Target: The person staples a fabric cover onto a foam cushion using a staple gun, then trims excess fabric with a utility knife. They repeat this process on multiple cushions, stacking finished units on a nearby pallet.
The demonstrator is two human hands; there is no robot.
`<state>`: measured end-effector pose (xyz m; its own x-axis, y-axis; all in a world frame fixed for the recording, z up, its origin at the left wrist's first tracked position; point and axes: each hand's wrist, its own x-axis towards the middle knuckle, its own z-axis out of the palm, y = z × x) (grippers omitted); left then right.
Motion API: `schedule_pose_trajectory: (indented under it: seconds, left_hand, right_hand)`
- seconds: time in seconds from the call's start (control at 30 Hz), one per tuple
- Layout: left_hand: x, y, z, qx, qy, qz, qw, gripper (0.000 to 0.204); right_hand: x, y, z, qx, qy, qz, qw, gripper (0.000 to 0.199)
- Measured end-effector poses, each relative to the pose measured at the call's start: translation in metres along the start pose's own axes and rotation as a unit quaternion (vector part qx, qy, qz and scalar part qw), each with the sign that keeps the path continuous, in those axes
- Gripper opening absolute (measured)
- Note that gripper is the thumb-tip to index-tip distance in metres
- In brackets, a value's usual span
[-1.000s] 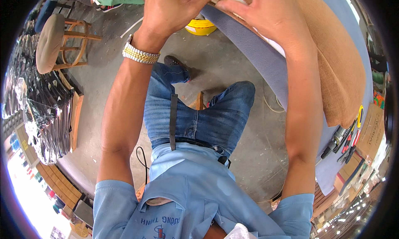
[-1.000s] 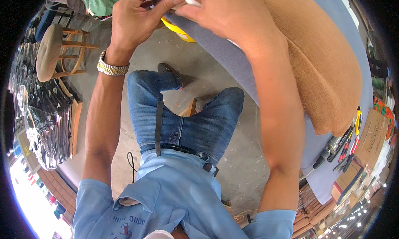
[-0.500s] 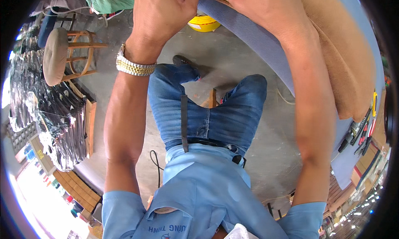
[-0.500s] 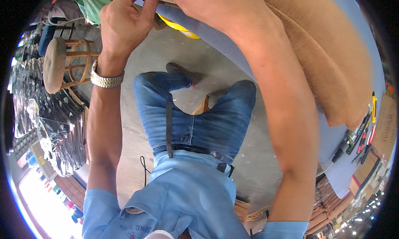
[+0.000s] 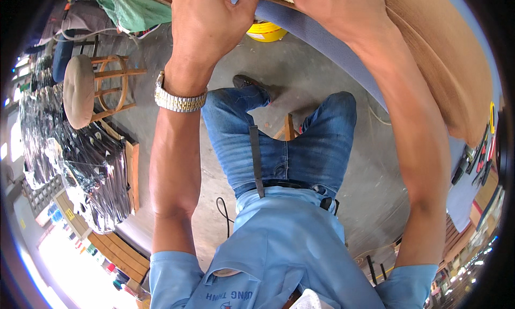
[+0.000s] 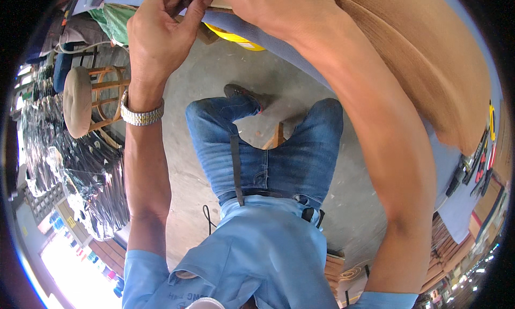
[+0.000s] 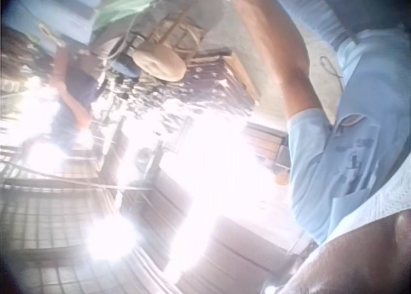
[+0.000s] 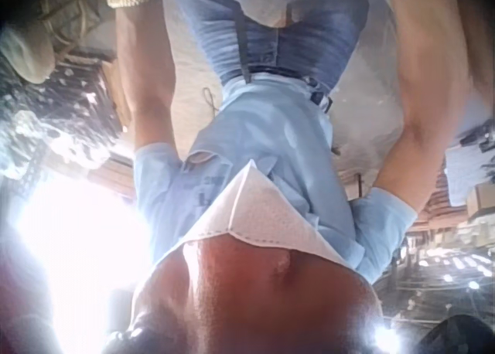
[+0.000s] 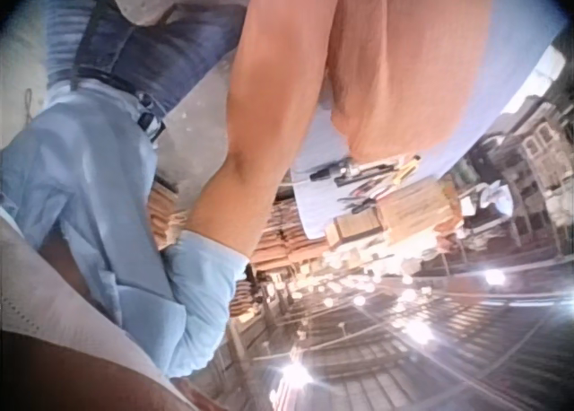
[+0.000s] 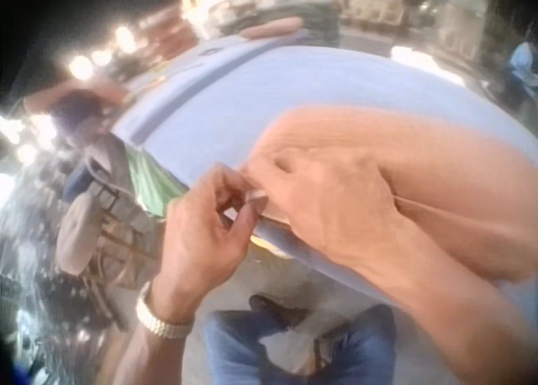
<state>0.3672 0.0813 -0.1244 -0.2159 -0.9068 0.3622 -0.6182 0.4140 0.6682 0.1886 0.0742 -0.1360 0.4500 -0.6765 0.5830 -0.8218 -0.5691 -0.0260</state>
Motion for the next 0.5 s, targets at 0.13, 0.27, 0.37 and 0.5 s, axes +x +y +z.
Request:
schedule_pose_trajectory:
  seconds: [0.13, 0.27, 0.37, 0.5]
  left_hand:
    - [-0.001, -0.010, 0.011, 0.093, 0.070, 0.089, 0.989, 0.015]
    - [0.005, -0.010, 0.010, -0.012, 0.033, 0.012, 0.999, 0.015]
    - [0.008, -0.021, 0.005, 0.043, 0.001, 0.001, 0.999, 0.019]
    - [0.010, -0.033, 0.003, 0.126, 0.008, 0.054, 0.991, 0.029]
  right_hand:
    - [-0.003, 0.000, 0.007, 0.006, 0.041, -0.025, 0.999, 0.017]
    - [-0.003, 0.003, 0.006, 0.051, 0.062, -0.034, 0.996, 0.017]
    - [0.000, 0.005, 0.004, 0.054, 0.034, -0.020, 0.998, 0.016]
    - [0.001, -0.002, -0.002, 0.068, 0.000, 0.007, 0.998, 0.014]
